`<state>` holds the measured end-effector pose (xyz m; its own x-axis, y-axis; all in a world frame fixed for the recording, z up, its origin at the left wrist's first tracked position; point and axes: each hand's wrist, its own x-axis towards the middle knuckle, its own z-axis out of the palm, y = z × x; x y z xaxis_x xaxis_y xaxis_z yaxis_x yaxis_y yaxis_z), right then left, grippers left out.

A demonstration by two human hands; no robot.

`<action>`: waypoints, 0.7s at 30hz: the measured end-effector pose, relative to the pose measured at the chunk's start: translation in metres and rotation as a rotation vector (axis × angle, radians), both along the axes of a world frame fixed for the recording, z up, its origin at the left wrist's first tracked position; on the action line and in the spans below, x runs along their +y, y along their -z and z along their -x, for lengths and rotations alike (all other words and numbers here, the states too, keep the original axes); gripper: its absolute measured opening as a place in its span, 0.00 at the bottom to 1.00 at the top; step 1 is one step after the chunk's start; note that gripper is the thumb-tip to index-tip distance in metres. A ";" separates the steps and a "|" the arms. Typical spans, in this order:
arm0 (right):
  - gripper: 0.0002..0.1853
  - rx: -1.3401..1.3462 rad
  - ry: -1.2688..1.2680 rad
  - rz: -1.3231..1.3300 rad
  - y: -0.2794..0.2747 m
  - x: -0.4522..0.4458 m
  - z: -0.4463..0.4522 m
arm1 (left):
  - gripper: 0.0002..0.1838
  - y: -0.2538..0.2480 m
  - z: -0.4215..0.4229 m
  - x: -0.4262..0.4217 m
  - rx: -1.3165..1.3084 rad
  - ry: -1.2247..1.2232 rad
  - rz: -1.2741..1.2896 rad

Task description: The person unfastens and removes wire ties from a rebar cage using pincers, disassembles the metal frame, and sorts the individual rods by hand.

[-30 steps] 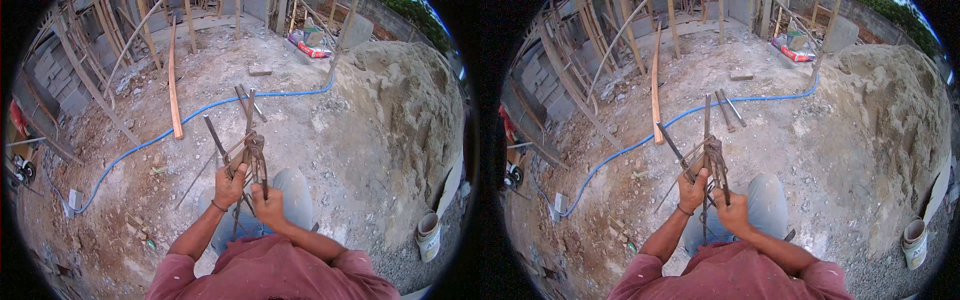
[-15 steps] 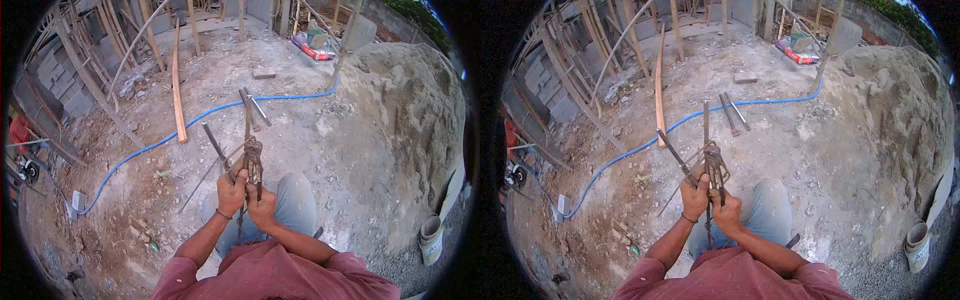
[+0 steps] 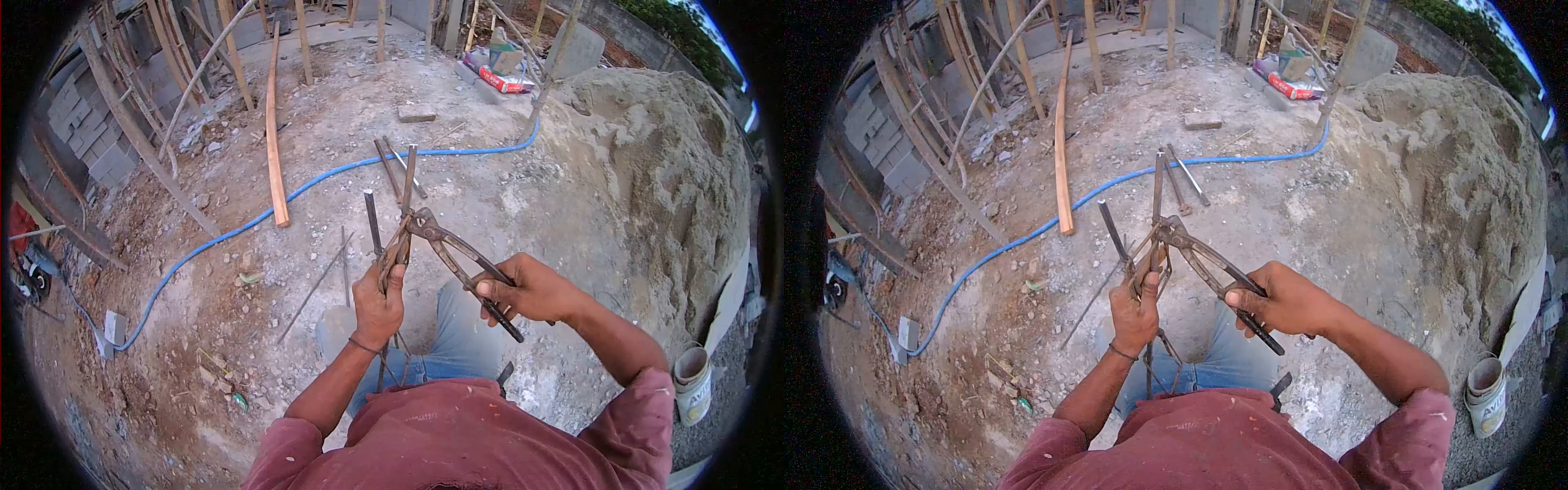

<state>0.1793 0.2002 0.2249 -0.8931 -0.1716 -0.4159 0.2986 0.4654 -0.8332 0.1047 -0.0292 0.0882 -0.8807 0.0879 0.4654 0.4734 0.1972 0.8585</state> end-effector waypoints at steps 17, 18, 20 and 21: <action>0.06 1.144 -1.273 -1.936 -0.198 -0.023 0.048 | 0.15 0.003 -0.036 0.067 -0.065 0.402 0.061; 0.07 1.243 -1.395 -1.965 -0.204 -0.024 0.060 | 0.15 -0.002 -0.046 0.068 -0.064 0.430 0.079; 0.08 1.465 -1.460 -1.566 -0.197 -0.006 0.096 | 0.15 -0.007 -0.062 0.068 -0.072 0.574 0.023; 0.08 1.384 -1.308 -1.561 -0.190 0.009 0.110 | 0.11 -0.004 -0.064 0.061 -0.042 0.710 0.099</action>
